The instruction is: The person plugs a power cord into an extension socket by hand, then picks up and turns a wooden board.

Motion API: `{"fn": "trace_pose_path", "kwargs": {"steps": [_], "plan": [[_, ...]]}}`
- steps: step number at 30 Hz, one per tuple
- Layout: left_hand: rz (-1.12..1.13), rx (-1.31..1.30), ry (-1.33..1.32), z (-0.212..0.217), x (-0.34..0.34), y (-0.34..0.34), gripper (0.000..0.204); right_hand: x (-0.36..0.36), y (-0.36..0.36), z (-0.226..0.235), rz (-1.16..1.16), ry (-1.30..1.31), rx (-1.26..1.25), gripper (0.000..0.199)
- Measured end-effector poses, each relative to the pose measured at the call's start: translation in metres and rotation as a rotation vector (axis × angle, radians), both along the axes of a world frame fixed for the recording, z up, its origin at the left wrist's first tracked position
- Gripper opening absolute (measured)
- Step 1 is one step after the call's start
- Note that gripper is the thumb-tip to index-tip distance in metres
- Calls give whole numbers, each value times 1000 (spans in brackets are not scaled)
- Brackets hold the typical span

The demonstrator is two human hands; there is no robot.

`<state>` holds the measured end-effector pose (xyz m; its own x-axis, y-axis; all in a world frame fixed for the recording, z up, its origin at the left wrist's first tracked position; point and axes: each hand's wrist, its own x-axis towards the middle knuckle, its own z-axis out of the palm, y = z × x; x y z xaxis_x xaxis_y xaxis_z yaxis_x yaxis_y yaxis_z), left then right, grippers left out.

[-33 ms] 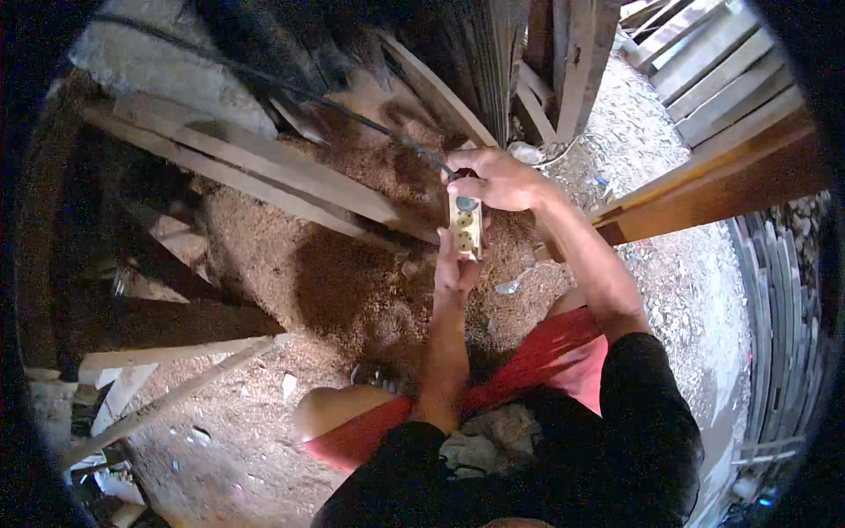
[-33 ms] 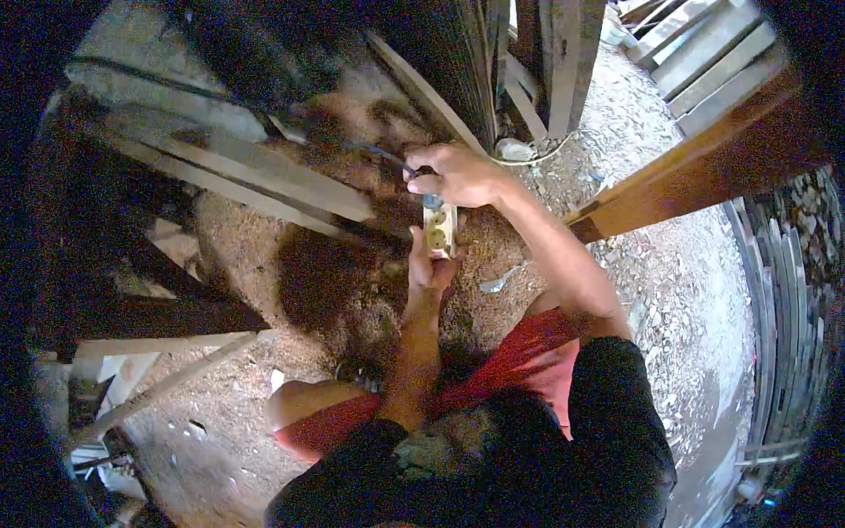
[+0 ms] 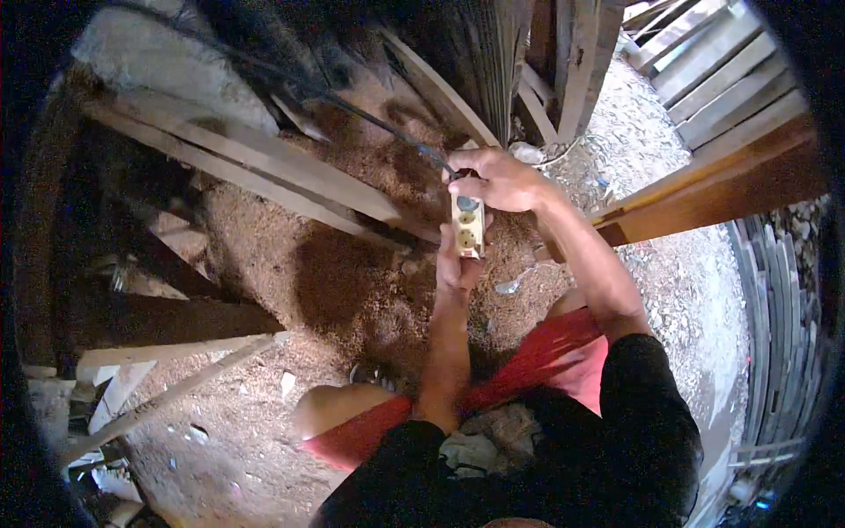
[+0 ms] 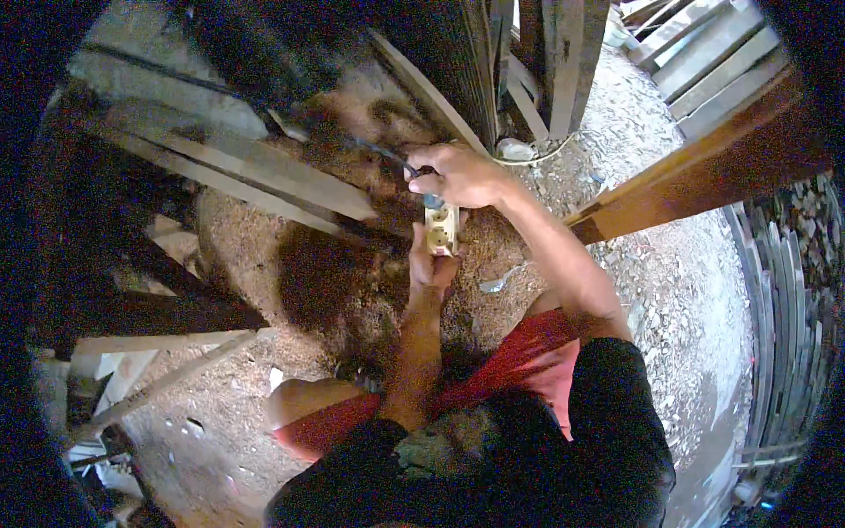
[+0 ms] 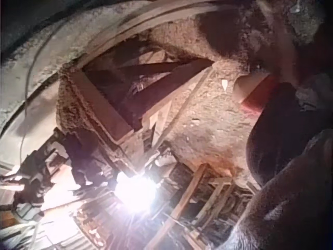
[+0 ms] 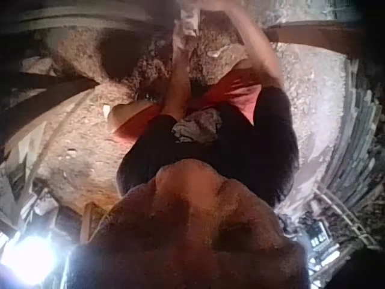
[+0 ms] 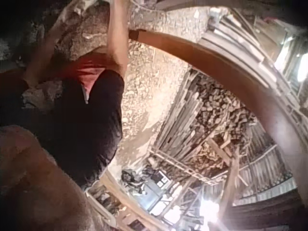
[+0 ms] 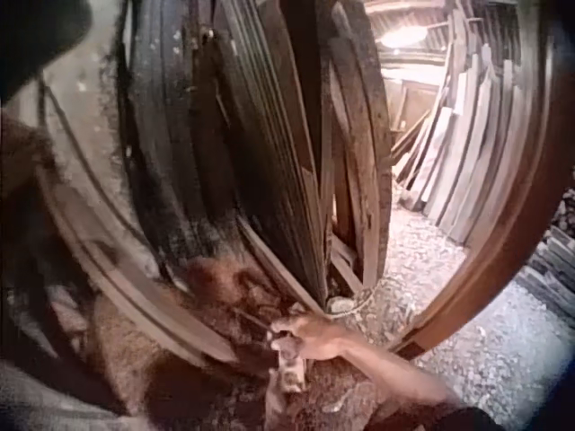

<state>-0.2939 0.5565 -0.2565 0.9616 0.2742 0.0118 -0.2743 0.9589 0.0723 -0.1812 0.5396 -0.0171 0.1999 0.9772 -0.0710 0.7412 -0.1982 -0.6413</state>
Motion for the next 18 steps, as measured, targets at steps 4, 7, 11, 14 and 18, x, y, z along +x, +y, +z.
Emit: {"fn": "trace_pose_path", "kwargs": {"steps": [4, 7, 11, 14, 18], "plan": [[-10, -113, 6, 35, 1, 14, 55, 1, 2, -6, -69, 29, -74, 26], [-35, -153, 99, 59, -10, 27, 52, 1, 0, -7, -112, 43, -48, 24], [-151, -136, -53, 63, -22, 43, 53, 0, 9, -1, -65, 113, -41, 19], [-232, -129, -50, 66, -28, 51, 53, 8, 13, -14, 33, 214, -35, 17], [-215, -138, 64, 54, -33, 59, 52, 9, 18, -21, 91, 200, -44, 17]]}}
